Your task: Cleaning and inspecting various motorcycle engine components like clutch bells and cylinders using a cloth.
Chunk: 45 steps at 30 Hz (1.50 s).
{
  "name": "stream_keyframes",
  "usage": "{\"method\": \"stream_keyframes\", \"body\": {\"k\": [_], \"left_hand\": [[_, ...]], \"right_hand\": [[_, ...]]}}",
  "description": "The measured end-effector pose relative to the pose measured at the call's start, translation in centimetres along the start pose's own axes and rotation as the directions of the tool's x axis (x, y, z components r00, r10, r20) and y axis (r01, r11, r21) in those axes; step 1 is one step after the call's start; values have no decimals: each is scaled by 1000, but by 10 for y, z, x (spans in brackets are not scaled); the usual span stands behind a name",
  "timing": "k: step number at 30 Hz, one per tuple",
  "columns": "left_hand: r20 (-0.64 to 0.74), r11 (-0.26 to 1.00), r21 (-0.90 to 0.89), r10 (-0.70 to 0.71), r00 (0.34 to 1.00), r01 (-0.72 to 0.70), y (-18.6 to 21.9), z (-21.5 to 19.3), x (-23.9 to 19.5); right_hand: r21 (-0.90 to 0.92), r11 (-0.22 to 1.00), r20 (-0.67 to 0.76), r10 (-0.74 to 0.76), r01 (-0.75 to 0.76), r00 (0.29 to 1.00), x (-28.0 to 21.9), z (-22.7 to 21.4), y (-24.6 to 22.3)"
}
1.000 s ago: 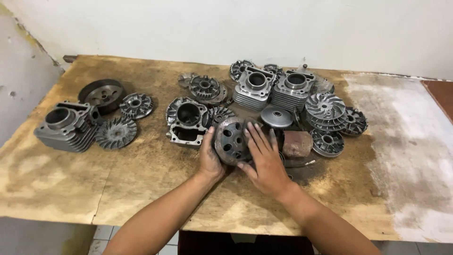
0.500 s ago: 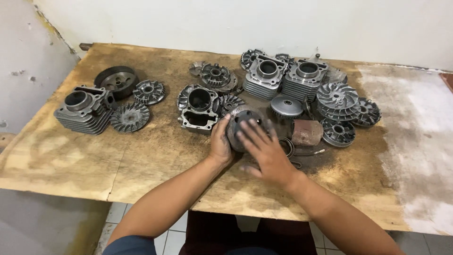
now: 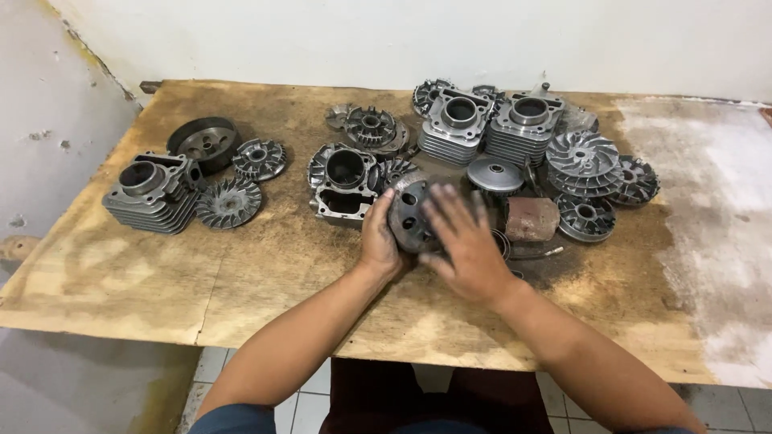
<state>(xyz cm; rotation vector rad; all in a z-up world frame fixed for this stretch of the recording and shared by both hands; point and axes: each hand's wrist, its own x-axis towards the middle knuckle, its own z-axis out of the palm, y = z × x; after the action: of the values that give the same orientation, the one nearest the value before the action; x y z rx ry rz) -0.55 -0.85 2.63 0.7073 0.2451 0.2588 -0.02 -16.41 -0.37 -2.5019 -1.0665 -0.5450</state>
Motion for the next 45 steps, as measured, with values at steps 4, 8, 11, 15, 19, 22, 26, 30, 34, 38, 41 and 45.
{"method": "stream_keyframes", "body": {"k": [4,8,11,15,19,22,26,30,34,38,41,45], "left_hand": [[-5,1000,5,-7,1000,7,1,3,-9],[7,1000,-6,-29,1000,29,13,20,-28],[68,995,98,11,998,-17,24,27,-44],[95,980,171,83,992,-98,5,15,-30],[249,905,351,158,955,-241,6,5,-22],[154,958,211,166,974,-197,-7,-4,-11],[12,964,193,182,983,-181,-13,-14,-8],[-66,946,273,199,978,-174,-9,-22,1],[-20,957,232,186,982,-176,1,-10,-7],[-14,959,199,210,978,-203,-5,-17,-12],[8,966,166,199,980,-198,-1,-7,-15],[64,976,183,112,992,-122,11,15,-28]], "right_hand": [[40,998,-79,45,-42,996,-7,-6,-5],[-92,967,-88,-246,239,965,-11,11,0],[30,989,-140,-141,146,980,-1,-1,-1],[501,853,-256,310,-149,916,8,-15,3],[680,531,-6,694,-505,720,9,-40,2],[774,450,-84,770,-446,633,24,-59,-11],[775,548,-238,714,-315,658,26,-58,5],[810,521,-258,729,-269,634,21,-38,14],[840,461,-166,719,-284,675,7,-28,27],[806,463,-85,707,-368,702,-4,-21,37],[679,635,-134,601,-368,788,-8,-19,41],[763,588,-87,506,-270,858,0,-30,19]]}}
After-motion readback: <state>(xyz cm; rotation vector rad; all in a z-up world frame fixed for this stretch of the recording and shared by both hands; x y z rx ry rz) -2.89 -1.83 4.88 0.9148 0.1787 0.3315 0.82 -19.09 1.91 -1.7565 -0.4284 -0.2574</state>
